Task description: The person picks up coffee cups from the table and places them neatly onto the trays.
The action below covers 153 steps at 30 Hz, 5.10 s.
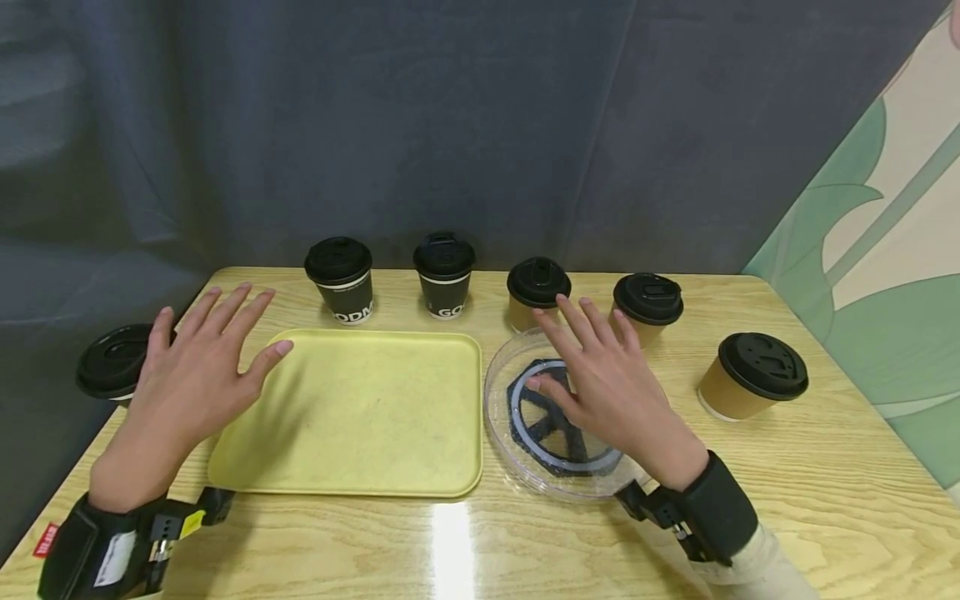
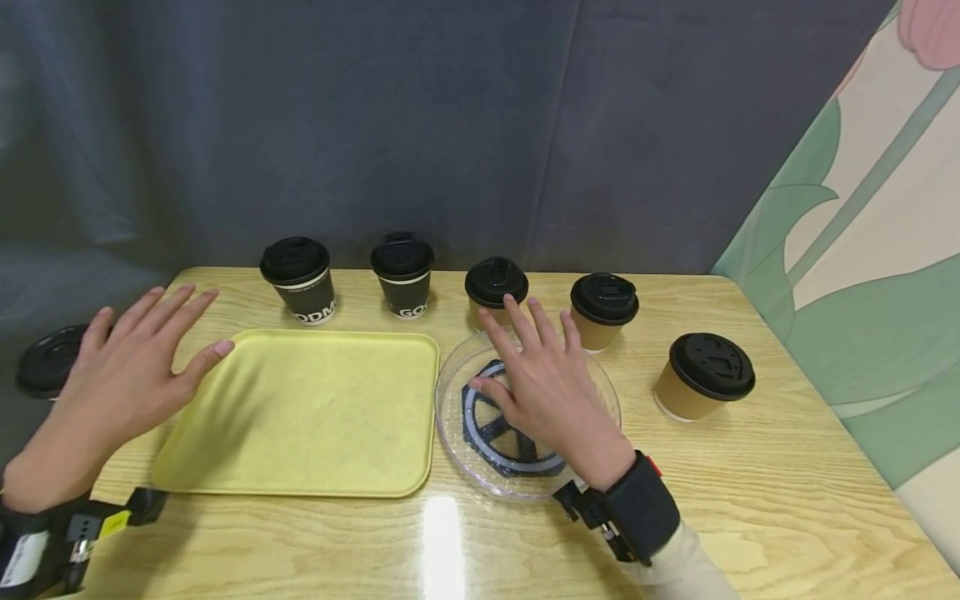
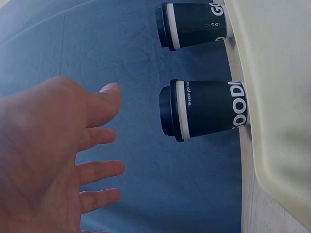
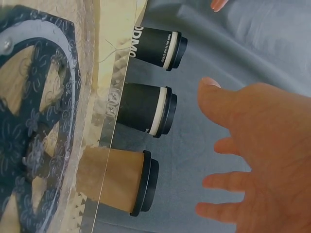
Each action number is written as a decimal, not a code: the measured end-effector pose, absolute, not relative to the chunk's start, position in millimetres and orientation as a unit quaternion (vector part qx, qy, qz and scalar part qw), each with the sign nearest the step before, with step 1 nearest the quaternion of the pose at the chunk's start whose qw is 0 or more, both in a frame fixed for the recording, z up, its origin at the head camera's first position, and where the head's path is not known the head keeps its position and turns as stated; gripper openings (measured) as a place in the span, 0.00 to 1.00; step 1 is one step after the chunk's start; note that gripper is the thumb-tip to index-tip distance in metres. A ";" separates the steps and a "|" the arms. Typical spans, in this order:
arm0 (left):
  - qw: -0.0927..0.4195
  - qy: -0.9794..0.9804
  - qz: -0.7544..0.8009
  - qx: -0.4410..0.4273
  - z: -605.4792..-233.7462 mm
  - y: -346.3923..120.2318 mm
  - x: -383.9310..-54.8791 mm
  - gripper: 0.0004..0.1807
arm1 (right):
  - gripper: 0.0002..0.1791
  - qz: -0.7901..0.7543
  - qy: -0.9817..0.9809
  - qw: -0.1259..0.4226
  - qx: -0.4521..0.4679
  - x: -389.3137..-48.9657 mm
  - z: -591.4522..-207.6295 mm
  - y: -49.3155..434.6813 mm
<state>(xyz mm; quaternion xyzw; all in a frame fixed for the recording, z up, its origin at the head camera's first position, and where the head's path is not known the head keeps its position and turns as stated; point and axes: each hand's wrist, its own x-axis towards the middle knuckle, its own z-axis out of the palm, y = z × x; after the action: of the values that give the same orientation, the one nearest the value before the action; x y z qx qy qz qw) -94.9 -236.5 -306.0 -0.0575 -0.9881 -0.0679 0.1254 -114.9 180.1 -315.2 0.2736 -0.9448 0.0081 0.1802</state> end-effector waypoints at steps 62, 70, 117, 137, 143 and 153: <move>0.135 -0.987 -0.069 -0.046 -299.5 -254.3 -88.1 0.37 | 0.41 0.067 -0.931 0.151 0.325 -106.0 -289.0 89.2; 0.131 -0.988 -0.073 -0.041 -299.5 -259.4 -88.5 0.38 | 0.40 0.073 -0.926 0.155 0.337 -105.6 -291.3 89.5; 0.112 -0.990 -0.082 0.024 -296.8 -283.3 -89.6 0.40 | 0.39 0.044 -0.922 0.140 0.357 -104.1 -308.2 84.6; 0.110 -0.990 -0.084 0.040 -306.0 -299.1 -89.7 0.40 | 0.38 0.045 -0.924 0.126 0.358 -102.5 -309.9 81.9; 0.111 -0.989 -0.089 0.040 -304.4 -298.7 -89.7 0.40 | 0.39 0.046 -0.923 0.126 0.361 -101.4 -311.0 80.9; 0.106 -0.989 -0.090 0.048 -304.2 -304.8 -89.8 0.41 | 0.38 0.040 -0.921 0.131 0.364 -101.1 -310.7 79.9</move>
<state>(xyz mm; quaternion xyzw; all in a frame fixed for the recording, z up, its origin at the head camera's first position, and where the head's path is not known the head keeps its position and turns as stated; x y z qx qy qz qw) -89.8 -304.8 -304.2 0.0477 -0.9891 -0.0899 0.1062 -101.1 79.9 -310.7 0.3638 -0.9214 0.0400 0.1307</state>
